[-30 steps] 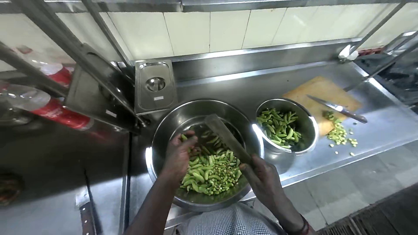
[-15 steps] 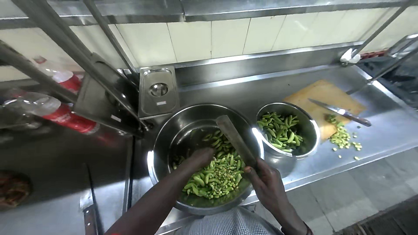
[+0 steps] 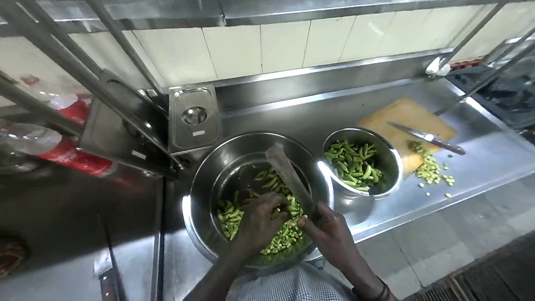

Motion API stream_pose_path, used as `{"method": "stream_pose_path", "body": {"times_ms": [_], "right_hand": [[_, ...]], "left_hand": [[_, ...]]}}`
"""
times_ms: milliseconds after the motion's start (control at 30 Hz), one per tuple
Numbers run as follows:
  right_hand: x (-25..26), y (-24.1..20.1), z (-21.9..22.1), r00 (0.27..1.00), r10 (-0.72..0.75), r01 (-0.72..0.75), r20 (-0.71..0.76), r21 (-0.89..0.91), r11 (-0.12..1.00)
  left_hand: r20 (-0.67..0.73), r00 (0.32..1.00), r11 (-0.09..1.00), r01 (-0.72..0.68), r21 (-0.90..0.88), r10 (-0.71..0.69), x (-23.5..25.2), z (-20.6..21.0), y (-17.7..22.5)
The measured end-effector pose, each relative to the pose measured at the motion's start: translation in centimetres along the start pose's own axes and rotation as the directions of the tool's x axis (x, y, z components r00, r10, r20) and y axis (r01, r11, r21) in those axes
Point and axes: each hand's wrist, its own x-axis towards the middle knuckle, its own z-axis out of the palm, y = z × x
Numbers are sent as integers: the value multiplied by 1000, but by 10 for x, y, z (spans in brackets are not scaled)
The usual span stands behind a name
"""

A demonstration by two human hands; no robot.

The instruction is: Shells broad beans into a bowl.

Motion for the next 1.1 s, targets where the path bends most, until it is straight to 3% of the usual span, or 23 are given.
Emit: {"method": "stream_pose_path", "body": {"times_ms": [267, 567, 733, 833, 900, 1000, 1100], "right_hand": [[1, -9, 5, 999, -26, 27, 30, -35, 999], [0, -4, 10, 996, -90, 88, -17, -93, 992], [1, -3, 13, 995, -97, 100, 34, -104, 990], [0, -3, 14, 993, -114, 117, 36, -71, 991], [1, -2, 13, 992, -123, 124, 14, -52, 991], [4, 0, 13, 986, -161, 158, -40, -83, 984], [4, -2, 14, 993, -121, 119, -6, -113, 986]], "left_hand": [[-72, 990, 988, -126, -89, 120, -15, 11, 10], [-98, 990, 983, -115, -145, 101, -17, 12, 10], [-184, 983, 996, -5, -92, -12, -17, 14, 12], [-249, 952, 972, 134, -192, -180, -14, 12, 12], [-184, 914, 856, 249, -454, -363, -11, 5, 14], [52, 823, 414, 338, -845, -566, -9, -3, 11], [229, 760, 114, 370, -922, -609, -10, -6, 8]]}}
